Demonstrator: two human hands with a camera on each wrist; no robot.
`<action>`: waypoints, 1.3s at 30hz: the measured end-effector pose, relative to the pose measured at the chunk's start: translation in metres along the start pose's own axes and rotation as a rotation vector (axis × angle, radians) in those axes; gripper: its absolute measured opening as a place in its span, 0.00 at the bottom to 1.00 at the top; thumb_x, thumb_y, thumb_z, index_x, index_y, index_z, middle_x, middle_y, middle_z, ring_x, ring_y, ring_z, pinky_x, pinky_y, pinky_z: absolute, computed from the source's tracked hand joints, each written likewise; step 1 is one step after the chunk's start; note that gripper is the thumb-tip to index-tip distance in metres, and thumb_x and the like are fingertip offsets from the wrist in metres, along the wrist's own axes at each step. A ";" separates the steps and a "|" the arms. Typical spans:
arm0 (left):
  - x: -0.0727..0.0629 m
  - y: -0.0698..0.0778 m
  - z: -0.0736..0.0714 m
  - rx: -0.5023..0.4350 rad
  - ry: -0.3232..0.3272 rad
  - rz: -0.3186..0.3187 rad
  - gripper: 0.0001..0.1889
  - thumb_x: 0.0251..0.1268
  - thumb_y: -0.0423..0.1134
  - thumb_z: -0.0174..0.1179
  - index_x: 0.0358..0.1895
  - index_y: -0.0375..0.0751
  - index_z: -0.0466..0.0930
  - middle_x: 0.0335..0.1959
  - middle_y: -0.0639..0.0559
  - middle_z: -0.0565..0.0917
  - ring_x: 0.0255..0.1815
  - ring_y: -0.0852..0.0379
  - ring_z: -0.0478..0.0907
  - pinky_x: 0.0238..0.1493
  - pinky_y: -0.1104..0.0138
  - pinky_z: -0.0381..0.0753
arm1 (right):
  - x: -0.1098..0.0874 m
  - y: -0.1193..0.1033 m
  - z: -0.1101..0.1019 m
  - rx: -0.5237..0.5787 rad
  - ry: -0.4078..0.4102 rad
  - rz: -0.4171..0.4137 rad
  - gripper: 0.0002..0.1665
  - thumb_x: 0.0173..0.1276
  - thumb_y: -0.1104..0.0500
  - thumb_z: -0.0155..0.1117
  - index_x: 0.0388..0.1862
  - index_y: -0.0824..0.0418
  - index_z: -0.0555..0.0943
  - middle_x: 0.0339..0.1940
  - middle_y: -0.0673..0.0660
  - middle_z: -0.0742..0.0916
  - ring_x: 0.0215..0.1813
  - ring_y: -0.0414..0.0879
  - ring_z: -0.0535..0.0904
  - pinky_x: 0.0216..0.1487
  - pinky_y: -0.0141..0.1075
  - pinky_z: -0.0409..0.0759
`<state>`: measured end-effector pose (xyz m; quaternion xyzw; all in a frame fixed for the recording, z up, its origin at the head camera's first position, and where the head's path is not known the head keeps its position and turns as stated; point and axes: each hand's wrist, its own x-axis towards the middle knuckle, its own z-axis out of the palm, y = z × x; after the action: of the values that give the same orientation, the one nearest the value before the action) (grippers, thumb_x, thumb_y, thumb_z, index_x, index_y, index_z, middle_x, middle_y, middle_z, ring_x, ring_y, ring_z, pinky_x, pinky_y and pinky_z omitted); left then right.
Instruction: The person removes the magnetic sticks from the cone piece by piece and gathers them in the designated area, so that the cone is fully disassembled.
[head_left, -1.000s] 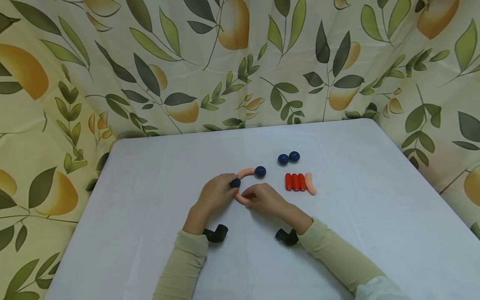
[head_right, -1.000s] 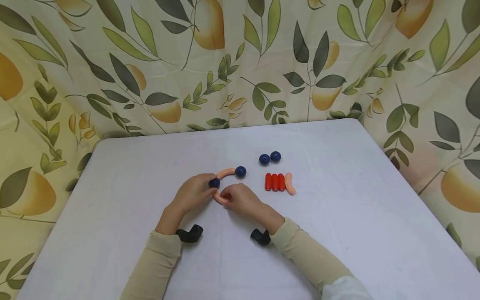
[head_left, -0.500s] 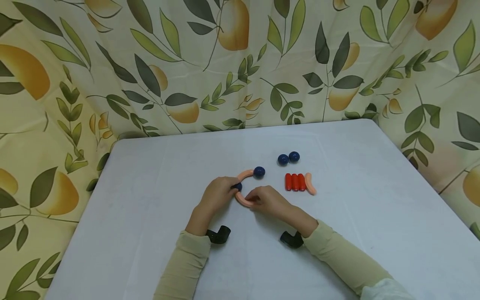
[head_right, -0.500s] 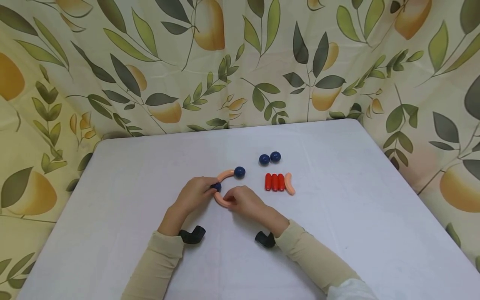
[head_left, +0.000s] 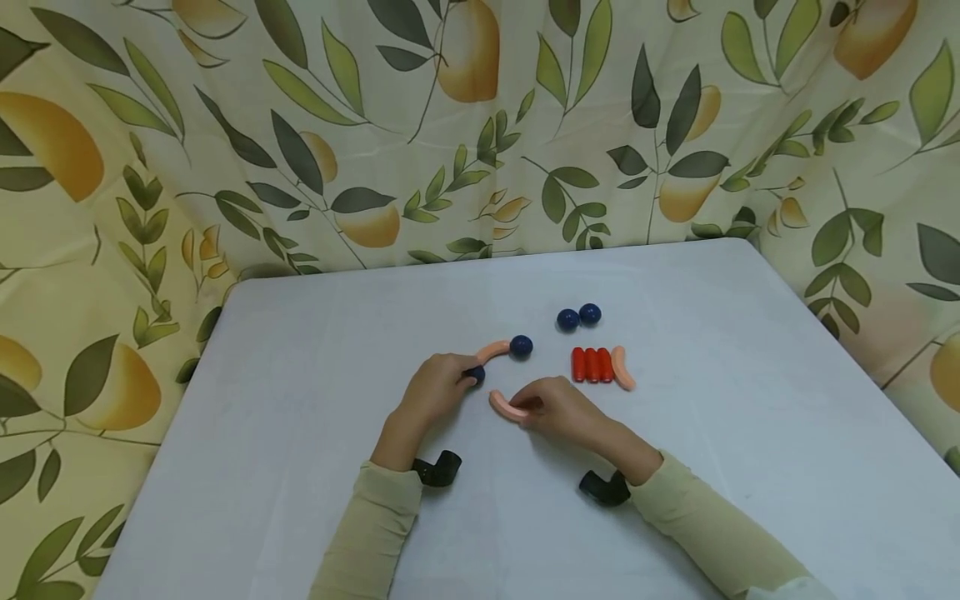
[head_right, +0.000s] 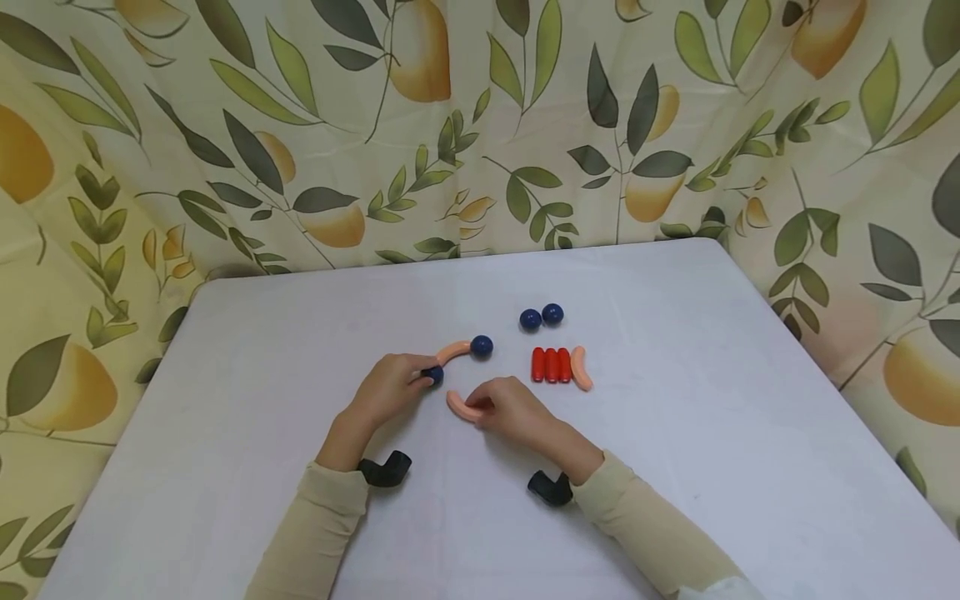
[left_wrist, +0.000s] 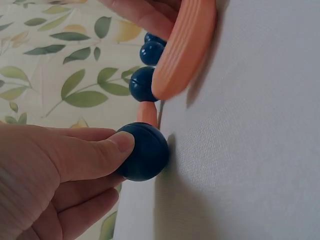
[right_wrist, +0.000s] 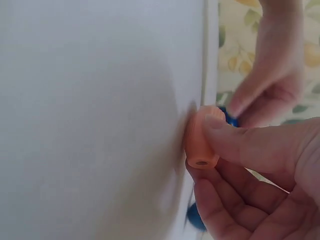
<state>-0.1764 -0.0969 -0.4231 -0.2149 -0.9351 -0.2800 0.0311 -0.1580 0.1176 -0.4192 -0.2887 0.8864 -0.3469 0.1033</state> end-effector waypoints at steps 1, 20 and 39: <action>0.000 0.001 0.000 -0.004 -0.006 -0.006 0.18 0.56 0.30 0.63 0.52 0.42 0.80 0.38 0.45 0.84 0.38 0.51 0.80 0.38 0.61 0.77 | -0.003 0.002 -0.002 0.002 0.012 0.023 0.12 0.55 0.71 0.66 0.40 0.65 0.85 0.35 0.52 0.86 0.41 0.46 0.80 0.45 0.41 0.77; 0.000 0.002 0.000 0.044 -0.051 -0.044 0.15 0.57 0.31 0.63 0.49 0.40 0.82 0.45 0.47 0.82 0.48 0.50 0.78 0.49 0.60 0.75 | -0.035 0.033 -0.058 -0.070 0.191 0.144 0.14 0.53 0.74 0.65 0.41 0.72 0.82 0.36 0.60 0.85 0.38 0.53 0.79 0.41 0.44 0.79; 0.000 0.004 -0.001 0.004 -0.060 -0.078 0.14 0.58 0.33 0.62 0.49 0.39 0.81 0.44 0.46 0.83 0.48 0.50 0.78 0.48 0.60 0.75 | -0.054 0.073 -0.096 -0.036 0.303 0.419 0.18 0.59 0.65 0.64 0.47 0.74 0.78 0.41 0.67 0.83 0.43 0.59 0.78 0.42 0.47 0.77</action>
<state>-0.1742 -0.0942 -0.4201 -0.1867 -0.9439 -0.2723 -0.0076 -0.1835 0.2455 -0.3990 -0.0453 0.9382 -0.3415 0.0339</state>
